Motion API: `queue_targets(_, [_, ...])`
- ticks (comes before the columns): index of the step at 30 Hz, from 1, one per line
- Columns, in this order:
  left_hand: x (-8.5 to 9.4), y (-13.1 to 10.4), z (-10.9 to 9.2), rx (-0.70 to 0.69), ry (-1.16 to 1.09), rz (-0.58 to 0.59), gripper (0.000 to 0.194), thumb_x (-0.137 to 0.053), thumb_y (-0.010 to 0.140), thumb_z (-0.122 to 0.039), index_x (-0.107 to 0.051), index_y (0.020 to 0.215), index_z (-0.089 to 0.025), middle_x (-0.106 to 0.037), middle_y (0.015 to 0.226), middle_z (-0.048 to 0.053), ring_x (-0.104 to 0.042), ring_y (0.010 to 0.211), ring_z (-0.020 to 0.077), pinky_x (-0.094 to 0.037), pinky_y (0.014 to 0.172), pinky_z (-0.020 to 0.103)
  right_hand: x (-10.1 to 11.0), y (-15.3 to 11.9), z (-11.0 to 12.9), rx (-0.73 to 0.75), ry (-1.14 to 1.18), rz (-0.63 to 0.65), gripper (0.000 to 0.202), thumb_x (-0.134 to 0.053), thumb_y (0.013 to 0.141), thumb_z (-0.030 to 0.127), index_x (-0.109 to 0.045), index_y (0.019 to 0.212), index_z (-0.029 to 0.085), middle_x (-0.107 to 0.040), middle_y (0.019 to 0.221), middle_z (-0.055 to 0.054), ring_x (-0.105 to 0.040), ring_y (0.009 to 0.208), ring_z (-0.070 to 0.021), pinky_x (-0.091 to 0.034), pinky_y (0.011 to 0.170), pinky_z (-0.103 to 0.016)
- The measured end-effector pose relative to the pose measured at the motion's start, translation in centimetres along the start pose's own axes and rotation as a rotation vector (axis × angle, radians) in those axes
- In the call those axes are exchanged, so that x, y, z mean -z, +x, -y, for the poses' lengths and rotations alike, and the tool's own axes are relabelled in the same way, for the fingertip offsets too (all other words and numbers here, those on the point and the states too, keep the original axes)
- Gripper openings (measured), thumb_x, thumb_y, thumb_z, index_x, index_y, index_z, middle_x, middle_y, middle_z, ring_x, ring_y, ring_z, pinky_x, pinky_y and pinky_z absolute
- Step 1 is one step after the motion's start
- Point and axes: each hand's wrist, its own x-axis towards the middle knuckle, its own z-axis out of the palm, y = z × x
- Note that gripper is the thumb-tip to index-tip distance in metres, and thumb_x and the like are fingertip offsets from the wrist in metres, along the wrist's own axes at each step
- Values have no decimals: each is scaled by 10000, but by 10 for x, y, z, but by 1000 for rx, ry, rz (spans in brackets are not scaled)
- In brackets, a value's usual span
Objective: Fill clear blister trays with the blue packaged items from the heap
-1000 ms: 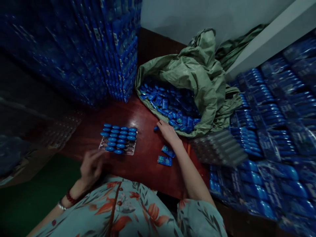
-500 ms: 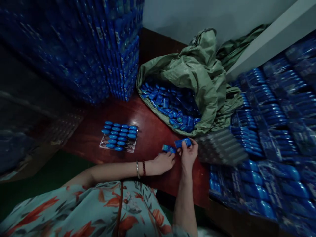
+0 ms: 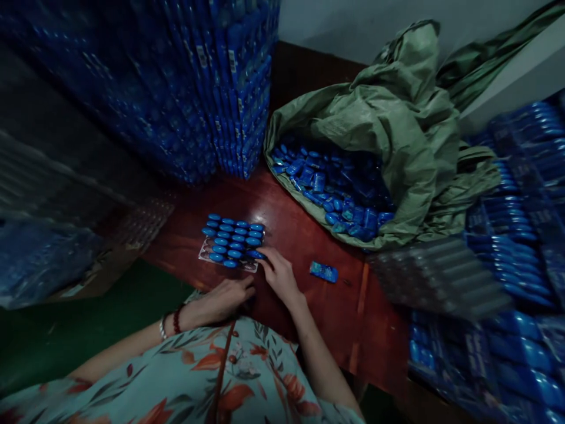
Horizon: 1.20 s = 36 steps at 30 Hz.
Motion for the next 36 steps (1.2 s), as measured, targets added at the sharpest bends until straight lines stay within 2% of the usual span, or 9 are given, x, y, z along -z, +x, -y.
queue_targets(4, [5,-44,18,107,-268,-203,155,-478,876,-135,-508,1015,-197,-562,993,40,-606,803,145,-473,668,228,7,10,2,125,-379,199,323,-363,907,109,-549,1163,178,-605,1038,-96,-595,949,-180,-492,805,-285])
queue_targets(8, [19,-79,36,188,-427,-724,156,-467,906,-180,-516,1052,-203,-583,938,34,-588,850,135,-470,746,226,17,26,22,153,-673,388,357,-358,869,35,-569,1117,182,-600,925,-77,-581,812,-172,-459,733,-271])
queue_targets(10, [23,-83,50,287,-387,-988,122,-509,887,-191,-535,1005,-199,-581,896,25,-580,820,136,-469,731,233,18,37,33,196,-751,494,341,-368,864,28,-579,1077,189,-599,914,-71,-574,775,-169,-444,706,-271])
queue_targets(12, [22,-78,66,347,-351,-1136,95,-534,872,-201,-540,966,-190,-574,861,16,-572,788,134,-469,707,236,17,46,39,240,-803,578,322,-380,861,25,-586,1036,200,-599,917,-64,-573,759,-167,-432,679,-266])
queue_targets(18, [4,-48,103,230,-254,-1009,156,-412,896,-150,-524,1000,-184,-581,901,41,-569,842,148,-484,766,284,13,43,25,308,-867,535,365,-411,865,45,-563,1158,202,-622,956,-80,-596,784,-168,-443,701,-265])
queue_targets(21, [-4,-45,109,249,-161,-891,259,-366,869,-92,-517,1060,-182,-566,950,66,-571,858,165,-488,756,296,10,25,12,253,-811,345,413,-411,898,110,-482,1292,208,-621,1047,-92,-610,837,-180,-469,742,-282])
queue_targets(26, [-1,-50,108,222,-110,-675,331,-332,835,-55,-522,1077,-178,-519,989,75,-571,797,151,-480,692,252,9,-6,2,-47,-569,-28,367,-395,934,246,-496,1286,225,-601,1110,-82,-611,946,-173,-496,808,-276])
queue_targets(31, [-1,-46,113,248,-130,-690,273,-329,850,-79,-539,999,-172,-499,929,60,-556,747,138,-475,671,237,47,-39,-19,-253,-633,-255,337,-343,922,220,-594,1146,227,-598,1012,-89,-568,955,-210,-475,853,-382])
queue_targets(36, [-1,-28,112,206,-150,-760,242,-329,883,-103,-545,972,-168,-496,935,51,-542,739,108,-462,666,192,97,-74,-50,-437,-738,-150,378,-416,895,423,-577,1151,197,-535,1086,-137,-528,977,-268,-454,836,-453])
